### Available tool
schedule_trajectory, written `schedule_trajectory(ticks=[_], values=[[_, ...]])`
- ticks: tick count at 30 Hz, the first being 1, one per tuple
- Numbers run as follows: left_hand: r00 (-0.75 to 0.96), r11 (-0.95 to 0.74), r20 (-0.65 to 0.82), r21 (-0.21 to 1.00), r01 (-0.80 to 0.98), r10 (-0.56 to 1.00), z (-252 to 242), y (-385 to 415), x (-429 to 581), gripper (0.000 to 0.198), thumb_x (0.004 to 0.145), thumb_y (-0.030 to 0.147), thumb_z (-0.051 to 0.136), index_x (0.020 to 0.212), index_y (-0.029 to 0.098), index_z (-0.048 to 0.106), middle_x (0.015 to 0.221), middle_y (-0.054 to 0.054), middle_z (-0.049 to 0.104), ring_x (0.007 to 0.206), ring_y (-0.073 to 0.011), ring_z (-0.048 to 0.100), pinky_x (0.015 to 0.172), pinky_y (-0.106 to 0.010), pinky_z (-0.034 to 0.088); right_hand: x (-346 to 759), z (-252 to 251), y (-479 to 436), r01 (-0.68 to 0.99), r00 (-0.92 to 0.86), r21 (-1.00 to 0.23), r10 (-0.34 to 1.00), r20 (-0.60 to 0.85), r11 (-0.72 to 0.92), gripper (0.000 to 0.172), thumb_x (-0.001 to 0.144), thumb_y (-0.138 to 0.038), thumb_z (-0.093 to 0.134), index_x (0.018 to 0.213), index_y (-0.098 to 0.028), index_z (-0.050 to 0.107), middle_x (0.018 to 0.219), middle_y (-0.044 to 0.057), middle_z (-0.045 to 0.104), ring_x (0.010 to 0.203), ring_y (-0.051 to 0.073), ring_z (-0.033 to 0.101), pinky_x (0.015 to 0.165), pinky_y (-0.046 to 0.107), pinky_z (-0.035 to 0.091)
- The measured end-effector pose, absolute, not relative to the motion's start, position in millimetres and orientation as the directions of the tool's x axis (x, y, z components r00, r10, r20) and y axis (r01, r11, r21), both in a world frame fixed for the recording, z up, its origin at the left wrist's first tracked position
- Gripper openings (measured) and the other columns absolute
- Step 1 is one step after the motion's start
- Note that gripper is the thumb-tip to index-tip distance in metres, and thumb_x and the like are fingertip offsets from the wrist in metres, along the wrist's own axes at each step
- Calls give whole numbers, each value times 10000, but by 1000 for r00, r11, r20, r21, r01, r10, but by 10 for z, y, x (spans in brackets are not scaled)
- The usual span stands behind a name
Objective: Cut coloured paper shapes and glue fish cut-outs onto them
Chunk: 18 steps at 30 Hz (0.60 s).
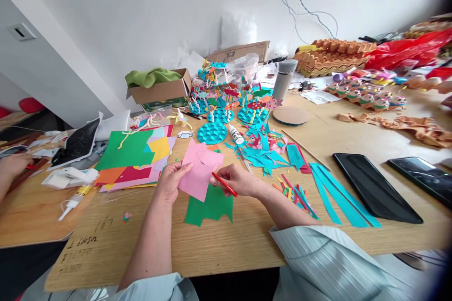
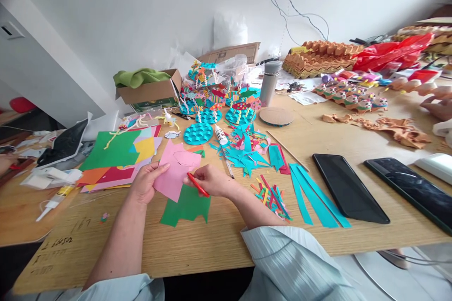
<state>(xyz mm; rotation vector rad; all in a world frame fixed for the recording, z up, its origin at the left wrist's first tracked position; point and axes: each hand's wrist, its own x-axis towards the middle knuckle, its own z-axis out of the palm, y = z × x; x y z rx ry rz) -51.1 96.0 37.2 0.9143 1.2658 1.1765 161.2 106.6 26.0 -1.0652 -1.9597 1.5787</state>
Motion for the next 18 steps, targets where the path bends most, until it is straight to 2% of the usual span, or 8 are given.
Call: schedule_trajectory(ticks=[8,18], values=[[-51,224,-234,963,-146,971,327,970,-521,368,497,401,867,685,116,730,633,-44,694,566,-121,580,567,-216,443,1620,261,1074,279,-619,-959,771,-149,39,520,718,-649,650,585,-172,489,473,-35,527,431,83,503,387,178,327],[-39,233,-244,956,-178,969,379,959,-477,388,472,405,871,711,125,749,620,-57,703,552,-145,604,567,-235,462,1634,312,1065,300,-637,-954,743,-207,-8,530,697,-668,656,598,-167,512,503,-26,561,450,81,486,417,191,345]])
